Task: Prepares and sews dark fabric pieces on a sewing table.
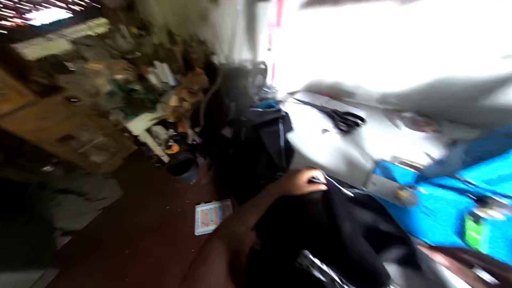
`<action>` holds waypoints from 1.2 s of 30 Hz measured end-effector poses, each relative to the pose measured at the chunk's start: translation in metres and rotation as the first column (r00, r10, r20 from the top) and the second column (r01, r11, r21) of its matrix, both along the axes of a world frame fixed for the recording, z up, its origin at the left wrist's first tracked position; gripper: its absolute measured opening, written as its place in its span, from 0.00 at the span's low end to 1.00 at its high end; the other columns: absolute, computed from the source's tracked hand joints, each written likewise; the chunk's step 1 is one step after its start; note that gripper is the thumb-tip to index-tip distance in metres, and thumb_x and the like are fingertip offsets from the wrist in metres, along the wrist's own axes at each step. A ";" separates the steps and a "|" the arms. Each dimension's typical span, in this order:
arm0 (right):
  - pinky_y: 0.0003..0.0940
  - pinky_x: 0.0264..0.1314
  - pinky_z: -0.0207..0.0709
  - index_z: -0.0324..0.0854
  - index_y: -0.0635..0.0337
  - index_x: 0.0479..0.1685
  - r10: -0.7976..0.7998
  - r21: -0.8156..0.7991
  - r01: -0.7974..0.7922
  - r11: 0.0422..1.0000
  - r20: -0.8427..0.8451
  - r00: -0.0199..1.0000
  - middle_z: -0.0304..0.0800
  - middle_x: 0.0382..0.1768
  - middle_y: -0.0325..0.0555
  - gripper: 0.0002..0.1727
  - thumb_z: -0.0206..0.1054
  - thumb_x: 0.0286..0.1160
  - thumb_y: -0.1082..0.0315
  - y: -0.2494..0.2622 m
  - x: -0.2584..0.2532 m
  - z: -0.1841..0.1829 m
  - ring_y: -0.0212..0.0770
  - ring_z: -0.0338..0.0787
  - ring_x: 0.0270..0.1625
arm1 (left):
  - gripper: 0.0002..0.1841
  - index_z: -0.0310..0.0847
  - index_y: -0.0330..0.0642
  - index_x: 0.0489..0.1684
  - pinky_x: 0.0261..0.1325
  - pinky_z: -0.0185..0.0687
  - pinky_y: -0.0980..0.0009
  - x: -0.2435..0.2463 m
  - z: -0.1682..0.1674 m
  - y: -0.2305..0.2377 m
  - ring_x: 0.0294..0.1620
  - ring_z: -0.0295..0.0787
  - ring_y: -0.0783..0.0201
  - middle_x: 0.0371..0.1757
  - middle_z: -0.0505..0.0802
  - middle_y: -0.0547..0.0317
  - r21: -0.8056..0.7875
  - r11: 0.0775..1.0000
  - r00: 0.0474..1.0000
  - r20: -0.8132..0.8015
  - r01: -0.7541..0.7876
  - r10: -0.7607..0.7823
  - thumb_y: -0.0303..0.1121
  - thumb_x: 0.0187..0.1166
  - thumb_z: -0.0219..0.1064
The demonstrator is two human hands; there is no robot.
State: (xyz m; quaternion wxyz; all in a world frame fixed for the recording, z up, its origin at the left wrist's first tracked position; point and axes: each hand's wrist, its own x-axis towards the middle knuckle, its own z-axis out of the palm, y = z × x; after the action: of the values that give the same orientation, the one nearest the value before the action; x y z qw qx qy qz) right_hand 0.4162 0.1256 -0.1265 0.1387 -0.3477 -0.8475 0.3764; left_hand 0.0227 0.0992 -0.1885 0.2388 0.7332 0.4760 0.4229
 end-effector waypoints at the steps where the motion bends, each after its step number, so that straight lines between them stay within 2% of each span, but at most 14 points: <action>1: 0.45 0.70 0.79 0.88 0.75 0.57 0.006 0.080 -0.002 0.997 -0.050 0.999 0.92 0.54 0.68 0.22 0.64 0.85 0.61 -0.002 -0.014 -0.002 0.53 0.92 0.58 | 0.13 0.88 0.23 0.49 0.67 0.83 0.63 -0.001 -0.001 0.001 0.56 0.92 0.57 0.50 0.94 0.39 -0.012 1.000 1.000 0.021 0.011 -0.011 0.29 0.78 0.70; 2: 0.33 0.65 0.82 0.92 0.66 0.52 0.026 0.180 -0.007 0.984 -0.104 0.994 0.95 0.49 0.53 0.22 0.64 0.83 0.54 0.003 -0.020 -0.016 0.38 0.92 0.54 | 0.13 0.87 0.23 0.50 0.67 0.83 0.64 -0.001 -0.004 0.003 0.56 0.92 0.58 0.50 0.94 0.40 -0.041 0.999 0.999 0.029 0.020 -0.019 0.29 0.79 0.69; 3: 0.26 0.61 0.82 0.93 0.60 0.49 0.051 0.224 -0.016 0.974 -0.149 0.988 0.95 0.47 0.44 0.22 0.63 0.83 0.51 0.006 -0.028 -0.025 0.29 0.91 0.51 | 0.12 0.87 0.25 0.48 0.65 0.84 0.64 0.000 -0.008 0.004 0.54 0.92 0.60 0.49 0.94 0.43 -0.055 0.998 0.999 0.031 0.022 -0.020 0.29 0.79 0.70; 4: 0.25 0.59 0.82 0.93 0.59 0.48 0.069 0.230 -0.027 0.973 -0.175 0.982 0.94 0.46 0.43 0.21 0.62 0.83 0.51 0.009 -0.039 -0.027 0.27 0.90 0.50 | 0.11 0.87 0.26 0.46 0.63 0.84 0.63 0.000 -0.010 0.006 0.52 0.91 0.61 0.47 0.94 0.44 -0.062 0.998 0.999 0.026 0.021 -0.020 0.29 0.78 0.70; 10: 0.61 0.64 0.82 0.88 0.67 0.58 -0.080 0.224 0.090 0.971 -0.054 0.995 0.92 0.53 0.61 0.16 0.68 0.82 0.64 0.033 -0.107 -0.016 0.59 0.92 0.57 | 0.09 0.87 0.31 0.44 0.61 0.85 0.65 -0.002 -0.006 0.008 0.50 0.91 0.65 0.46 0.94 0.50 -0.082 0.997 1.000 0.007 0.011 -0.010 0.28 0.75 0.73; 13: 0.67 0.74 0.72 0.84 0.61 0.69 -0.023 0.255 0.008 0.967 0.057 0.998 0.85 0.68 0.61 0.23 0.76 0.74 0.65 0.052 -0.135 -0.026 0.66 0.82 0.72 | 0.10 0.88 0.33 0.47 0.59 0.87 0.65 -0.005 0.000 0.007 0.49 0.92 0.65 0.47 0.94 0.51 -0.094 0.996 1.000 0.002 -0.002 0.002 0.28 0.73 0.76; 15: 0.69 0.76 0.68 0.83 0.55 0.72 0.022 0.287 -0.067 0.956 0.158 0.987 0.83 0.72 0.57 0.26 0.77 0.72 0.66 0.058 -0.151 -0.029 0.65 0.77 0.76 | 0.13 0.89 0.32 0.50 0.62 0.87 0.64 -0.008 0.003 0.007 0.52 0.91 0.63 0.50 0.94 0.49 -0.102 0.995 1.000 -0.006 0.008 -0.009 0.28 0.71 0.77; 17: 0.68 0.71 0.71 0.87 0.54 0.66 0.024 0.283 -0.071 0.956 0.167 0.986 0.89 0.64 0.56 0.19 0.72 0.76 0.68 0.060 -0.161 -0.032 0.63 0.83 0.71 | 0.14 0.88 0.32 0.52 0.61 0.87 0.64 -0.011 0.009 0.003 0.52 0.92 0.62 0.52 0.94 0.48 -0.147 0.989 1.000 -0.005 0.013 -0.014 0.27 0.71 0.77; 18: 0.68 0.65 0.77 0.89 0.57 0.60 0.017 0.271 -0.046 0.962 0.110 0.994 0.93 0.55 0.58 0.14 0.70 0.79 0.69 0.062 -0.163 -0.032 0.62 0.89 0.62 | 0.15 0.88 0.31 0.53 0.60 0.88 0.63 -0.011 0.014 0.001 0.52 0.92 0.62 0.53 0.94 0.47 -0.171 0.985 1.000 -0.003 0.010 -0.010 0.26 0.71 0.77; 19: 0.66 0.58 0.81 0.90 0.60 0.54 0.011 0.247 -0.016 0.969 0.024 1.000 0.94 0.47 0.58 0.11 0.69 0.79 0.69 0.063 -0.163 -0.031 0.60 0.93 0.52 | 0.16 0.87 0.31 0.54 0.59 0.89 0.64 -0.011 0.021 -0.003 0.51 0.92 0.62 0.54 0.93 0.47 -0.187 0.982 1.000 0.003 0.007 -0.006 0.26 0.70 0.77; 21: 0.53 0.48 0.85 0.89 0.63 0.49 -0.004 0.172 0.033 0.984 -0.166 0.986 0.93 0.37 0.53 0.08 0.71 0.78 0.69 0.061 -0.161 -0.022 0.48 0.92 0.38 | 0.19 0.84 0.30 0.58 0.60 0.90 0.65 -0.011 0.038 -0.011 0.52 0.93 0.63 0.55 0.93 0.47 -0.190 0.982 1.000 0.028 0.008 -0.002 0.24 0.69 0.78; 26: 0.23 0.38 0.80 0.87 0.60 0.46 0.024 0.044 -0.008 0.999 -0.370 0.929 0.89 0.30 0.37 0.05 0.73 0.76 0.70 0.050 -0.157 0.003 0.24 0.84 0.30 | 0.21 0.82 0.32 0.59 0.57 0.92 0.70 -0.007 0.069 -0.029 0.52 0.93 0.67 0.58 0.92 0.52 -0.111 0.991 0.989 0.139 0.074 -0.058 0.18 0.66 0.75; 31: 0.19 0.38 0.80 0.88 0.61 0.45 0.090 0.039 -0.081 0.996 -0.432 0.897 0.90 0.30 0.35 0.05 0.70 0.78 0.71 0.036 -0.163 0.002 0.21 0.83 0.30 | 0.20 0.81 0.31 0.58 0.52 0.93 0.70 0.001 0.075 -0.035 0.47 0.94 0.68 0.56 0.92 0.52 -0.078 0.992 0.974 0.212 0.098 -0.080 0.13 0.66 0.71; 36: 0.17 0.40 0.78 0.88 0.61 0.43 -0.024 -0.134 -0.044 0.990 -0.471 0.882 0.89 0.30 0.33 0.05 0.72 0.77 0.69 0.009 -0.170 -0.008 0.18 0.83 0.32 | 0.14 0.85 0.28 0.49 0.53 0.93 0.72 0.001 0.069 -0.036 0.50 0.92 0.68 0.55 0.90 0.50 0.019 1.000 0.986 0.162 0.020 -0.023 0.18 0.65 0.77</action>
State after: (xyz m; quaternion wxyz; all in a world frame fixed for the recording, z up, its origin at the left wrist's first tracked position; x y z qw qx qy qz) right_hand 0.2467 0.1347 -0.1342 0.3137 -0.2503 -0.7614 0.5091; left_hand 0.0237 0.0637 -0.1193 0.2749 0.7033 0.4434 0.4829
